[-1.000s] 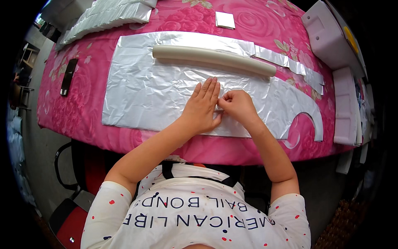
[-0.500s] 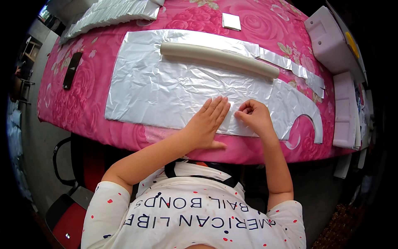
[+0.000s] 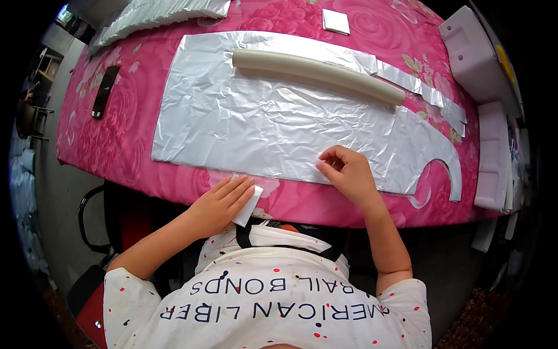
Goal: The person wraps small white rectangular items in clear plastic film on a pink floral tablecloth. They unroll the film, place an item on it, fold the film around the item, and stack the wrapped units. The person repeats this process multiple times, creating a growing stack of wrapped items.
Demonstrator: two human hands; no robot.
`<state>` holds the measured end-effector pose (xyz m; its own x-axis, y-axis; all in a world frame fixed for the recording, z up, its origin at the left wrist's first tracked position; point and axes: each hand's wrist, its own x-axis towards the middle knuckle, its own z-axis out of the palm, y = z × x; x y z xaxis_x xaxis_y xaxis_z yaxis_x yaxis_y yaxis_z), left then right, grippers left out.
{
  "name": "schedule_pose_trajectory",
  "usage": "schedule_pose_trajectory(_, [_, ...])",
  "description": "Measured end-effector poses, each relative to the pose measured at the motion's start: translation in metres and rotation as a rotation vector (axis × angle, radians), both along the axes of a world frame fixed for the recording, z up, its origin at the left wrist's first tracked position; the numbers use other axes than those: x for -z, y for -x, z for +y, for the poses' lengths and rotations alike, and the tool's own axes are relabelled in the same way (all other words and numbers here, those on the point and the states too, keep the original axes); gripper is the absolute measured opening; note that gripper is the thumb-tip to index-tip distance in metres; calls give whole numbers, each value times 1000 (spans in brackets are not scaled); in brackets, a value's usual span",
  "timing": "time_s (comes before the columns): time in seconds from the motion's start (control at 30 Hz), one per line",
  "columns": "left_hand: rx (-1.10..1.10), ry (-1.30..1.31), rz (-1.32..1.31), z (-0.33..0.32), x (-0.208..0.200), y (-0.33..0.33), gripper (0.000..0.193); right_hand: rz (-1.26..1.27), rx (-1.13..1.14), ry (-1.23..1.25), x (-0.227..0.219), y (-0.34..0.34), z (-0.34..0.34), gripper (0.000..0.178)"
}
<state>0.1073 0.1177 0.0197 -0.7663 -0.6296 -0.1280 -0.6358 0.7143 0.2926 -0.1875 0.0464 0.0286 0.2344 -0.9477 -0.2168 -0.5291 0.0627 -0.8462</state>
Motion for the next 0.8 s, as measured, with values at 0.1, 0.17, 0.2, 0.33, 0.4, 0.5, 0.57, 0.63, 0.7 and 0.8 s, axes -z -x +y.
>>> schedule_pose_trajectory(0.1, [-377,-630,512,6,-18,1,50,-186,-194,-118,-11,-23,6,23])
schedule_pose_trajectory(0.17, [-591,-1127,906,5,-25,2,46,-418,-297,-139,-11,-34,9,32])
schedule_pose_trajectory(0.2, [-607,-1216,1019,4,-27,3,47,-498,-312,-167,-11,-39,8,34])
schedule_pose_trajectory(0.33, [-629,-1412,1229,-1,-29,11,51,-722,-337,-258,-16,-50,6,33])
schedule_pose_trajectory(0.4, [-586,-1414,1205,-3,-24,13,51,-767,-346,-299,-11,-51,3,27])
schedule_pose_trajectory(0.5, [-536,-1374,1207,-7,-12,17,52,-850,-236,-408,-7,-47,-4,16])
schedule_pose_trajectory(0.57, [-508,-1312,1150,-12,-2,17,55,-862,-112,-327,-10,-41,-18,12])
schedule_pose_trajectory(0.63, [-492,-1273,1187,-24,-13,20,58,-826,57,-144,-18,-24,-51,9])
schedule_pose_trajectory(0.7, [-470,-1263,1234,-29,-16,18,65,-700,222,198,-29,1,-107,8])
schedule_pose_trajectory(0.8, [-412,-1337,1260,-34,-16,13,63,-158,385,922,-50,18,-204,10])
